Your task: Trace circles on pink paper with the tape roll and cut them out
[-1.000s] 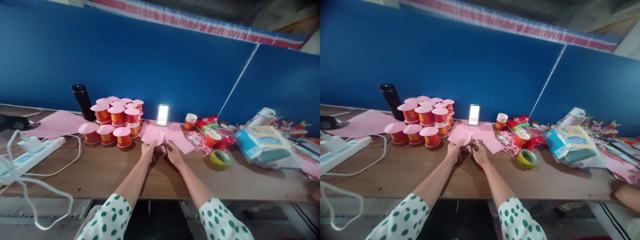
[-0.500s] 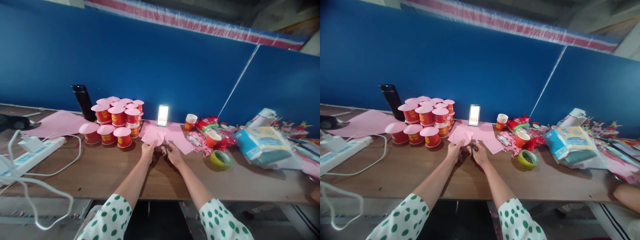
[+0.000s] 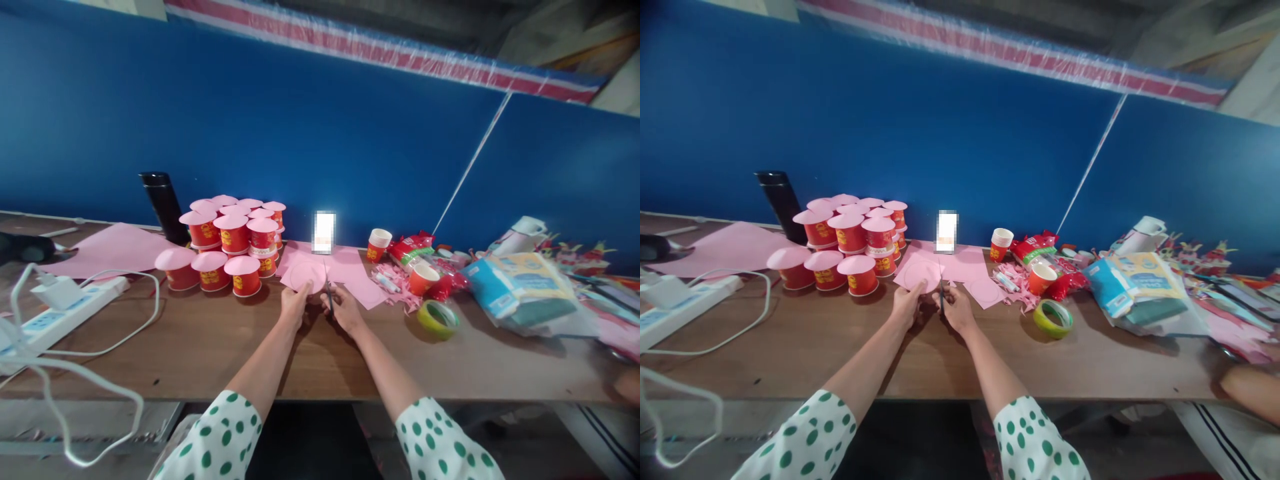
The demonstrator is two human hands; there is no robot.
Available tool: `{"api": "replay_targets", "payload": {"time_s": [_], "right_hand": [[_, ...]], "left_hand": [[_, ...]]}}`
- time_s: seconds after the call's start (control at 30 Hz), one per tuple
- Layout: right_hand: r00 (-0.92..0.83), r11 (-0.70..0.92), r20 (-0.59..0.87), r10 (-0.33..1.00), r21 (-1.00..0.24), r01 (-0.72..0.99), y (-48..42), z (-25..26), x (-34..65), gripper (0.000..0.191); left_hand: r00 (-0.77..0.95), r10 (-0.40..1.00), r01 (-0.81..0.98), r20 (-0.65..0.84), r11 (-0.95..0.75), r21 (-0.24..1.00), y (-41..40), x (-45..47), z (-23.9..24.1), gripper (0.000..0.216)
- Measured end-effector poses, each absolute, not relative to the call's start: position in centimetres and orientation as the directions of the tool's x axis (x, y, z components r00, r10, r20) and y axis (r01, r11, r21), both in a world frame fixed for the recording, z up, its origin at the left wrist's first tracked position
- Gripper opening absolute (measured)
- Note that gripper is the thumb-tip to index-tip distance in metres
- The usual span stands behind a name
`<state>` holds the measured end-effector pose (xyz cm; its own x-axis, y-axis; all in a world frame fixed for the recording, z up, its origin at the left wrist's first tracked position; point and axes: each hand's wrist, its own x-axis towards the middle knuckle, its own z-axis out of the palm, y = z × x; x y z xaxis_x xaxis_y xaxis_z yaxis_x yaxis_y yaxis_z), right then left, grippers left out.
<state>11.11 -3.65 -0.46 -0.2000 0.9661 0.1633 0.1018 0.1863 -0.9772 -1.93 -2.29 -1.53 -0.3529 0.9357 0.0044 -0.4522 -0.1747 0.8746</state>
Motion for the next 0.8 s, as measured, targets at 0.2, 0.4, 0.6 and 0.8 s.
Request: {"api": "replay_targets", "payload": {"time_s": [0.2, 0.4, 0.6, 0.8], "right_hand": [[-0.209, 0.176, 0.154, 0.966, -0.980, 0.091, -3.69, -0.44, 11.07, 0.033], [-0.197, 0.182, 0.158, 0.968, -0.977, 0.109, -3.73, -0.37, 11.05, 0.033], [-0.211, 0.176, 0.153, 0.965, -0.979, 0.099, -3.89, -0.01, 11.05, 0.030], [-0.207, 0.180, 0.157, 0.966, -0.979, 0.099, -3.94, 0.15, 11.06, 0.029]], "left_hand": [[-0.352, 0.936, -0.450, 0.007, -0.175, 0.876, -2.28, -1.92, -1.69, 0.047], [-0.358, 0.934, -0.435, 0.002, -0.168, 0.885, -2.14, -1.96, -1.91, 0.046], [-0.363, 0.932, -0.436, -0.013, -0.158, 0.886, -2.26, -1.87, -1.69, 0.046], [-0.359, 0.932, -0.438, -0.040, -0.131, 0.889, -2.37, -1.79, -1.57, 0.045]]}}
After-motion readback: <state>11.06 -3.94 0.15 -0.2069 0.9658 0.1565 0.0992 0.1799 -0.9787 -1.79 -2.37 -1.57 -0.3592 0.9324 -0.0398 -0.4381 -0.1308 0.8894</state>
